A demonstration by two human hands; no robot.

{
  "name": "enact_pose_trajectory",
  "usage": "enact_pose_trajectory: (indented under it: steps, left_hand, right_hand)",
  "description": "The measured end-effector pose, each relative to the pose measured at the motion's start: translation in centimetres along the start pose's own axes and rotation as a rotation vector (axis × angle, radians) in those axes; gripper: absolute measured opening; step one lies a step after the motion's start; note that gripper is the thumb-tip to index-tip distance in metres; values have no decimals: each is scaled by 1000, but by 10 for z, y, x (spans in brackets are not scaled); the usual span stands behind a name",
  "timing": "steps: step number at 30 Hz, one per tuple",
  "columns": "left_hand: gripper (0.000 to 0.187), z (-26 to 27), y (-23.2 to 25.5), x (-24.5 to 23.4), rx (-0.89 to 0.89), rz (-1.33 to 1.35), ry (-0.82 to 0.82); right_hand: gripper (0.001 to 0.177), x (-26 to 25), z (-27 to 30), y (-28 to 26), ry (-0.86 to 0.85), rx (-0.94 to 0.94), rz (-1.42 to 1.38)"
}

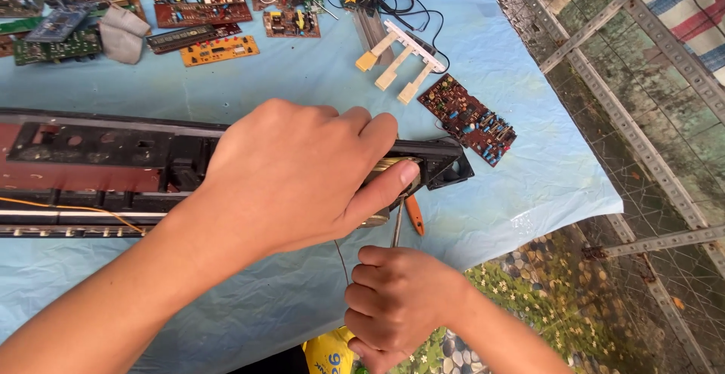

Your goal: The person uses a screwdriver to remove screws from a speaker mounted inside a disassembled electronic device. They then use a brush to clean the speaker and the surrounding area. The person continues to use the screwdriver to adjust components within the device.

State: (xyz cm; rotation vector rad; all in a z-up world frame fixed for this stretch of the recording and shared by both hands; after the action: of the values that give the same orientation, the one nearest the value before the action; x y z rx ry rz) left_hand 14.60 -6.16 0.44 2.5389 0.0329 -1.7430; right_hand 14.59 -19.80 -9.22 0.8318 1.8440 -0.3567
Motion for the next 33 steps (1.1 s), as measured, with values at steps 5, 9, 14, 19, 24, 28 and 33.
enact_pose_trajectory:
  steps: [5, 9, 14, 19, 24, 28, 33]
  left_hand:
    - [49, 0, 1, 3, -9, 15, 1]
    - [47, 0, 0, 6, -23, 57, -34]
    - [47, -2, 1, 6, -25, 62, -41]
    - [47, -3, -2, 6, -31, 62, -48]
    - [46, -4, -1, 6, -26, 46, -41]
    - [45, -4, 1, 6, -6, 49, -6]
    - [46, -5, 1, 6, 17, 61, 46]
  right_hand:
    - [45, -20, -3, 3, -175, -16, -185]
    - [41, -32, -2, 7, -143, -28, -314]
    - [51, -57, -1, 13, 195, 82, -326]
    - [52, -47, 8, 9, 452, 85, -189]
    - [62, -52, 0, 8, 813, 285, -73]
    - [58, -46, -5, 5, 973, 326, 24]
    - [60, -51, -9, 8, 789, 235, -62]
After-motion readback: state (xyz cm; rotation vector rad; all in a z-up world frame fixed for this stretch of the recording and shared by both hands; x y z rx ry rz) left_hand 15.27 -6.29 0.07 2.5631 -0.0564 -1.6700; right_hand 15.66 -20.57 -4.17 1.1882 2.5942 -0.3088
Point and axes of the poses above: each hand's wrist, its own z-axis away from the middle knuckle, its own x-axis out of the palm, y = z × x, the point moved 7 cm from there along -z, towards the middle knuckle, and after that the axes turned 9 degrees about z, right-handed, at the moved point
